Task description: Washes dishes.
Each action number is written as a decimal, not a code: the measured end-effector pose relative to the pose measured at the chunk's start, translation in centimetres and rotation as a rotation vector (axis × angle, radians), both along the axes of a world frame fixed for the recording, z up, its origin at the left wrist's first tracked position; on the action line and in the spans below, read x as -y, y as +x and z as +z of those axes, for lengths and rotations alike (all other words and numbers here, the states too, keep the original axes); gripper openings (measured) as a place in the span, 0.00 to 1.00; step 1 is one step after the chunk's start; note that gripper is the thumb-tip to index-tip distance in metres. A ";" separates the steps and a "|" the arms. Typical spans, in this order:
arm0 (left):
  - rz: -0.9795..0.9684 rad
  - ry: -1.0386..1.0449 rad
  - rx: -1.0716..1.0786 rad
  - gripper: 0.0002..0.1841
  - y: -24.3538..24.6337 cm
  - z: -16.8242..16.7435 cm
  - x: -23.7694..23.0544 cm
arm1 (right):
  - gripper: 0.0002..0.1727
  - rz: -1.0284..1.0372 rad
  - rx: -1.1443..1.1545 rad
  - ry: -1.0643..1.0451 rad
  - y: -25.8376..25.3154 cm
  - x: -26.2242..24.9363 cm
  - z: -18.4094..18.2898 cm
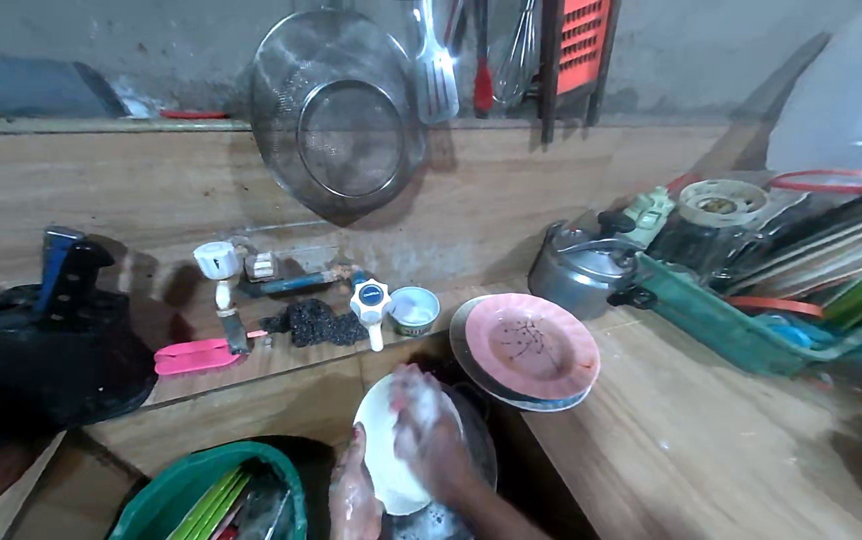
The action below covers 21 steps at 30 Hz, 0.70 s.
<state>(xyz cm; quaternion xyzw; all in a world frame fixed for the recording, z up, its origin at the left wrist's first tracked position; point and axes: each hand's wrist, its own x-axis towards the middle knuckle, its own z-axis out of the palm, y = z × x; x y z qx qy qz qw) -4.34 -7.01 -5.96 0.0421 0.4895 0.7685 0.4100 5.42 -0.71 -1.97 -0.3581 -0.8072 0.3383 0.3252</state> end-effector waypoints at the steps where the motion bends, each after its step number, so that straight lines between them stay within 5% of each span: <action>1: 0.033 -0.038 0.015 0.20 0.1 0.1 -0.1 | 0.20 0.034 0.066 0.174 -0.4 1.7 -0.9; 3: 0.089 -0.130 -0.063 0.18 0.2 -0.1 0.0 | 0.13 0.088 0.154 0.488 -0.8 2.9 -2.7; 5: 0.078 -0.149 -0.143 0.17 -0.2 -0.3 0.1 | 0.16 0.031 0.215 0.523 -1.5 1.4 -2.6; 8: 0.046 -0.052 -0.055 0.23 -0.4 -0.2 0.3 | 0.26 0.058 0.426 -0.055 -1.6 -2.8 2.8; 10: 0.077 0.028 0.075 0.24 -0.4 -0.2 0.3 | 0.26 -0.012 0.354 -0.155 -0.8 -4.0 3.2; 17: 0.129 0.029 0.219 0.26 0.0 -1.3 -0.2 | 0.14 -0.061 -0.137 0.222 0.0 1.5 -3.3; 21: 0.149 -0.024 0.181 0.25 -0.4 -0.8 -0.3 | 0.16 0.002 0.014 0.322 0.1 -0.7 -1.4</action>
